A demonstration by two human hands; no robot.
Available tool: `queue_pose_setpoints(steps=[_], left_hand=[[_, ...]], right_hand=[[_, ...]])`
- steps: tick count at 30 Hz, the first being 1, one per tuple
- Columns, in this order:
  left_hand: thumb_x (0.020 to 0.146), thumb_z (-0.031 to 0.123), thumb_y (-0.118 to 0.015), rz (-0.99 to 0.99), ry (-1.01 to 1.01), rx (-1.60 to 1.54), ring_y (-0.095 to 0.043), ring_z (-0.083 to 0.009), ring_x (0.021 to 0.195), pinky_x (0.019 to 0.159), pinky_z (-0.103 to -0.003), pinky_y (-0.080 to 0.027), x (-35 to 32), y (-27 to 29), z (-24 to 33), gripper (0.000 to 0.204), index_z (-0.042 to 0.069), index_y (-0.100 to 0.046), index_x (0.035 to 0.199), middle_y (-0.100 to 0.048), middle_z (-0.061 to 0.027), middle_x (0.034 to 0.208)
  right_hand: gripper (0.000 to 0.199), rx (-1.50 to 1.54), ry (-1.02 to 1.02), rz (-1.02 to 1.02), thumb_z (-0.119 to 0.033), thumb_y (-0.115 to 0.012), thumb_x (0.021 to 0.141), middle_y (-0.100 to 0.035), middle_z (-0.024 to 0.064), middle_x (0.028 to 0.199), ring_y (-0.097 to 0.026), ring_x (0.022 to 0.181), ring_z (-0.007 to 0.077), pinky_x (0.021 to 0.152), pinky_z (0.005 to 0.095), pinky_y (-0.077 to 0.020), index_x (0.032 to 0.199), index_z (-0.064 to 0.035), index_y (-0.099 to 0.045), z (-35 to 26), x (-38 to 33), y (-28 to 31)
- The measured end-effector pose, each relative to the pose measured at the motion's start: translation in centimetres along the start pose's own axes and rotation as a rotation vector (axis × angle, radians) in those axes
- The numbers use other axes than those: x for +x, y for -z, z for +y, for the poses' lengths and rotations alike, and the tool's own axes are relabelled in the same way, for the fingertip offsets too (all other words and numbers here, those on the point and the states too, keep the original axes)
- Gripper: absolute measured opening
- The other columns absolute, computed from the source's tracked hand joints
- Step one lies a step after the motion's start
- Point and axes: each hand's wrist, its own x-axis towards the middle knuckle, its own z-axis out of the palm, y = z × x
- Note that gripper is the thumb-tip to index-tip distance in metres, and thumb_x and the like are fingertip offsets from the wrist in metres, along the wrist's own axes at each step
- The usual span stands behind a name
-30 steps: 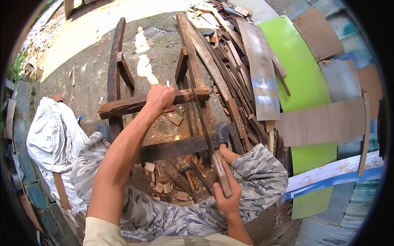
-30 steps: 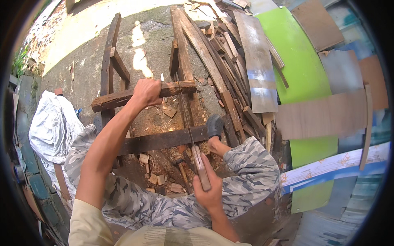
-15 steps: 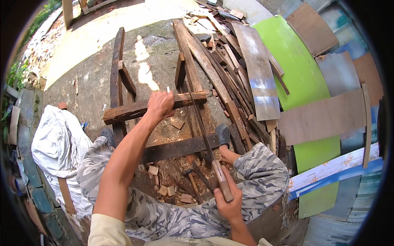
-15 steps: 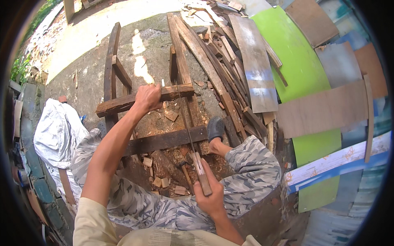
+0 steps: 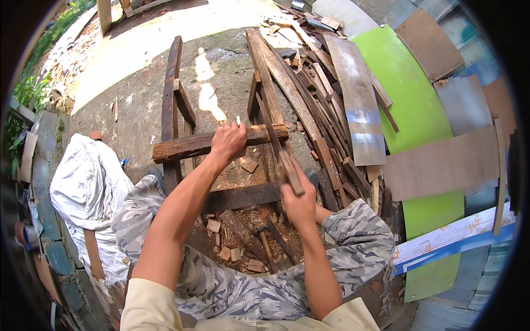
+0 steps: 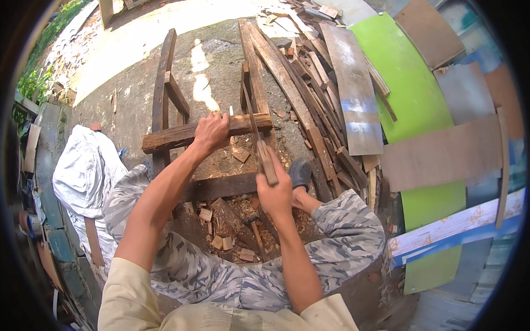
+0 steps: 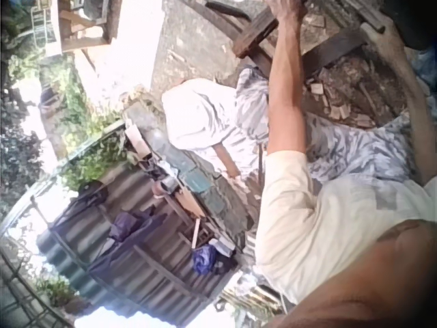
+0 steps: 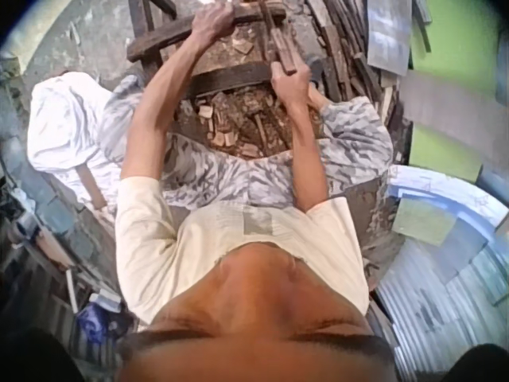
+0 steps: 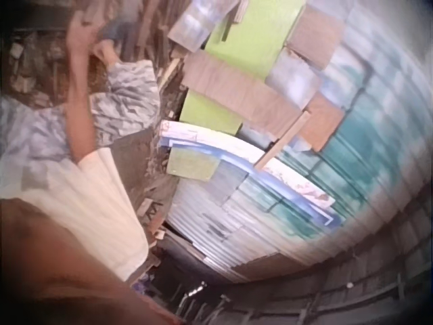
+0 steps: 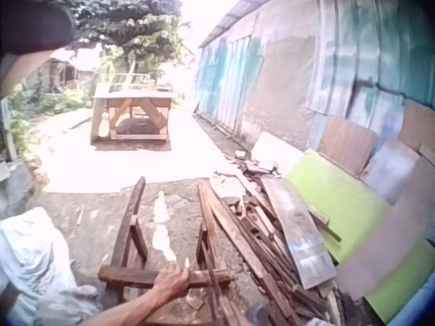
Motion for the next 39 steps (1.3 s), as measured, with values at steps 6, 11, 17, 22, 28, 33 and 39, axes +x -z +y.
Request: queue_pose_setpoints(steps=[6, 11, 17, 22, 28, 33, 39], left_hand=[[0.08, 0.009, -0.061, 0.004, -0.027, 0.004, -0.07, -0.0341, 0.088, 0.071, -0.046, -0.058, 0.6, -1.2, 1.5, 0.022, -0.004, -0.06, 0.099, -0.067, -0.02, 0.092], [0.082, 0.01, -0.061, 0.017, 0.001, -0.002, -0.071, -0.0348, 0.087, 0.072, -0.045, -0.058, 0.8, -1.1, 0.6, 0.022, -0.003, -0.06, 0.099, -0.068, -0.0209, 0.092], [0.082, 0.009, -0.06, 0.05, -0.044, 0.009, -0.071, -0.0348, 0.086, 0.069, -0.045, -0.058, 2.1, -0.8, 2.3, 0.02, -0.003, -0.06, 0.098, -0.068, -0.0217, 0.092], [0.088, 0.008, -0.054, 0.024, -0.018, 0.058, -0.07, -0.0315, 0.088, 0.069, -0.042, -0.058, 0.4, -0.5, 1.3, 0.017, -0.003, -0.06, 0.099, -0.069, -0.0222, 0.094], [0.087, 0.008, -0.056, 0.111, -0.051, 0.059, -0.07, -0.0302, 0.086, 0.07, -0.042, -0.058, 0.7, -1.1, 1.3, 0.016, -0.002, -0.061, 0.098, -0.069, -0.0209, 0.092], [0.085, 0.007, -0.057, 0.094, -0.052, 0.048, -0.07, -0.0301, 0.085, 0.07, -0.042, -0.058, 0.9, -1.2, 2.4, 0.013, -0.001, -0.06, 0.096, -0.069, -0.0202, 0.091], [0.083, 0.009, -0.06, 0.188, -0.062, 0.078, -0.069, -0.0336, 0.091, 0.074, -0.045, -0.058, -1.2, -2.4, 0.3, 0.02, -0.003, -0.061, 0.099, -0.067, -0.0202, 0.098]], right_hand=[[0.063, 0.061, -0.22, -0.033, 0.003, -0.055, 0.085, -0.069, 0.0179, 0.125, -0.067, 0.1, 0.0166, 0.086, 0.028, -0.0526, 0.147, 0.0058, -0.048, -5.7, -11.4, 6.4], [0.064, -0.064, 0.08, -0.048, -0.008, -0.059, 0.083, -0.065, 0.0275, 0.13, -0.067, 0.117, 0.0368, 0.1, 0.0372, -0.0499, 0.146, 0.0007, -0.051, -0.8, 3.8, -0.3], [0.061, -0.137, 0.149, 0.096, -0.006, -0.057, 0.087, -0.071, 0.0139, 0.098, -0.063, 0.075, 0.0197, 0.071, 0.0323, -0.0517, 0.147, -0.0013, -0.052, 2.7, 7.9, -1.0], [0.065, 0.059, -0.288, -0.069, 0.005, -0.056, 0.083, -0.066, 0.0182, 0.13, -0.066, 0.104, 0.0188, 0.09, 0.0309, -0.0517, 0.147, 0.0055, -0.048, -5.7, -10.6, 6.7], [0.063, -0.011, -0.17, -0.084, -0.001, -0.057, 0.083, -0.068, 0.022, 0.126, -0.067, 0.106, 0.0244, 0.092, 0.0331, -0.0514, 0.145, 0.0071, -0.049, -5.0, -6.1, 6.3], [0.06, -0.042, -0.093, -0.077, -0.009, -0.058, 0.084, -0.068, 0.0244, 0.124, -0.068, 0.11, 0.0332, 0.097, 0.0357, -0.0494, 0.143, 0.0029, -0.052, -0.7, 8.3, 0.1], [0.06, 0.046, -0.208, -0.106, 0.001, -0.055, 0.086, -0.068, 0.0183, 0.125, -0.067, 0.104, 0.0227, 0.094, 0.0323, -0.0507, 0.146, 0.0041, -0.05, -2.0, -4.7, 3.4]])
